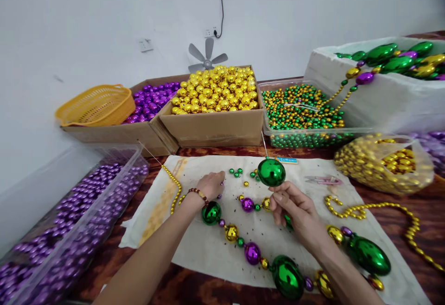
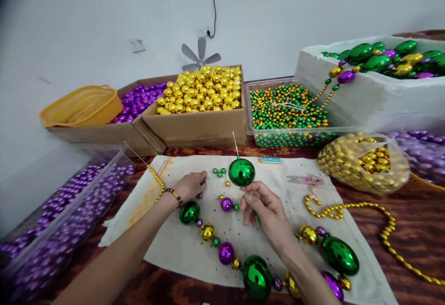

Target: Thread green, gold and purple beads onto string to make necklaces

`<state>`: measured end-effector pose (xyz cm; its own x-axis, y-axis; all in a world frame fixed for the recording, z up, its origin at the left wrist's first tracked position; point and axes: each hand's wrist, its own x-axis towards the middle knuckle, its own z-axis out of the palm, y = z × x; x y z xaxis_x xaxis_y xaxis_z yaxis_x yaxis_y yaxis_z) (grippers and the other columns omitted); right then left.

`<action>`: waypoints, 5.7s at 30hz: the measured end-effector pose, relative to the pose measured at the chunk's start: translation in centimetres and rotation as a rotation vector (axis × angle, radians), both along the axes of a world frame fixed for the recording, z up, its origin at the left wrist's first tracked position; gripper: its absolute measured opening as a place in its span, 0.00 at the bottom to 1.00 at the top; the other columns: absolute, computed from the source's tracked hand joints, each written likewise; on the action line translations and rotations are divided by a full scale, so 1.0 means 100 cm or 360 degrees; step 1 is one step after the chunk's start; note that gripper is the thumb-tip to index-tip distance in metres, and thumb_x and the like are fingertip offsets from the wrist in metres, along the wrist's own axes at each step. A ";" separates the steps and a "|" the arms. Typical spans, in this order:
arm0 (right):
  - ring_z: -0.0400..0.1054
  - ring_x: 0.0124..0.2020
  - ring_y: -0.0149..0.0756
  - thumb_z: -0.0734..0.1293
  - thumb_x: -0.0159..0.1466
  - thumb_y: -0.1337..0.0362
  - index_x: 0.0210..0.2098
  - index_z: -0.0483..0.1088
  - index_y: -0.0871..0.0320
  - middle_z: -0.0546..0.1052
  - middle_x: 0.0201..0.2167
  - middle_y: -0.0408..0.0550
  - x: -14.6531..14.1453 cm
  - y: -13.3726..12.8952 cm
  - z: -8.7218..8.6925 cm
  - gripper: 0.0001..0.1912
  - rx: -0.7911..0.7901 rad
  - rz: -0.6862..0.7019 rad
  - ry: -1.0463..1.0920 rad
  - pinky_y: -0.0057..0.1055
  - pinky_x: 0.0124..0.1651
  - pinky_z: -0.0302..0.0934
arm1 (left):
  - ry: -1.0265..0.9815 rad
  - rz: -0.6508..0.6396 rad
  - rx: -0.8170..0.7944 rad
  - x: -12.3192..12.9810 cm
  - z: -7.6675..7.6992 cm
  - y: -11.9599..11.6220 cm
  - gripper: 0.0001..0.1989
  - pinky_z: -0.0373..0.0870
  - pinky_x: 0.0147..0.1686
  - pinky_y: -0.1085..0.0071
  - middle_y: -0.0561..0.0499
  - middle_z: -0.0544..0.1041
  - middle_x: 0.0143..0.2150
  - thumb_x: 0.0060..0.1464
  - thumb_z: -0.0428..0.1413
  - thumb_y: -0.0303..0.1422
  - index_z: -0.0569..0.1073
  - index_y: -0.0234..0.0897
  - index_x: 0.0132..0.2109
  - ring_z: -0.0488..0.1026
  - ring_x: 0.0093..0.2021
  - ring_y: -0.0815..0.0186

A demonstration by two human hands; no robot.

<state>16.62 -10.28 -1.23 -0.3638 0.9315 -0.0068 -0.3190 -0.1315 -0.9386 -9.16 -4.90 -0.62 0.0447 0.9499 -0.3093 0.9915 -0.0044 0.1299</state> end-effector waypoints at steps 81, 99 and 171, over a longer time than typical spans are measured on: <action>0.66 0.17 0.29 0.58 0.67 0.63 0.66 0.47 0.50 0.78 0.33 0.42 -0.065 0.011 0.004 0.29 0.0504 -0.0136 -0.0883 0.29 0.27 0.64 | -0.3406 0.0867 0.0154 0.052 0.029 -0.012 0.11 0.70 0.36 0.71 0.49 0.75 0.36 0.55 0.56 0.38 0.74 0.34 0.40 0.74 0.36 0.67; 0.60 0.14 0.24 0.69 0.56 0.59 0.28 0.72 0.60 0.69 0.17 0.38 -0.047 0.091 0.057 0.09 0.0413 -0.0326 -0.0229 0.21 0.15 0.52 | -0.1878 -0.0101 0.0644 0.064 0.052 0.008 0.11 0.63 0.30 0.75 0.53 0.73 0.23 0.56 0.50 0.32 0.72 0.34 0.27 0.67 0.25 0.71; 0.71 0.21 0.30 0.70 0.56 0.56 0.36 0.71 0.61 0.75 0.24 0.44 -0.062 0.072 -0.002 0.15 -0.0022 -0.0101 -0.0057 0.23 0.20 0.63 | -0.1565 0.0472 0.0135 -0.007 -0.043 -0.001 0.01 0.62 0.19 0.75 0.53 0.74 0.22 0.44 0.56 0.30 0.73 0.38 0.27 0.69 0.18 0.69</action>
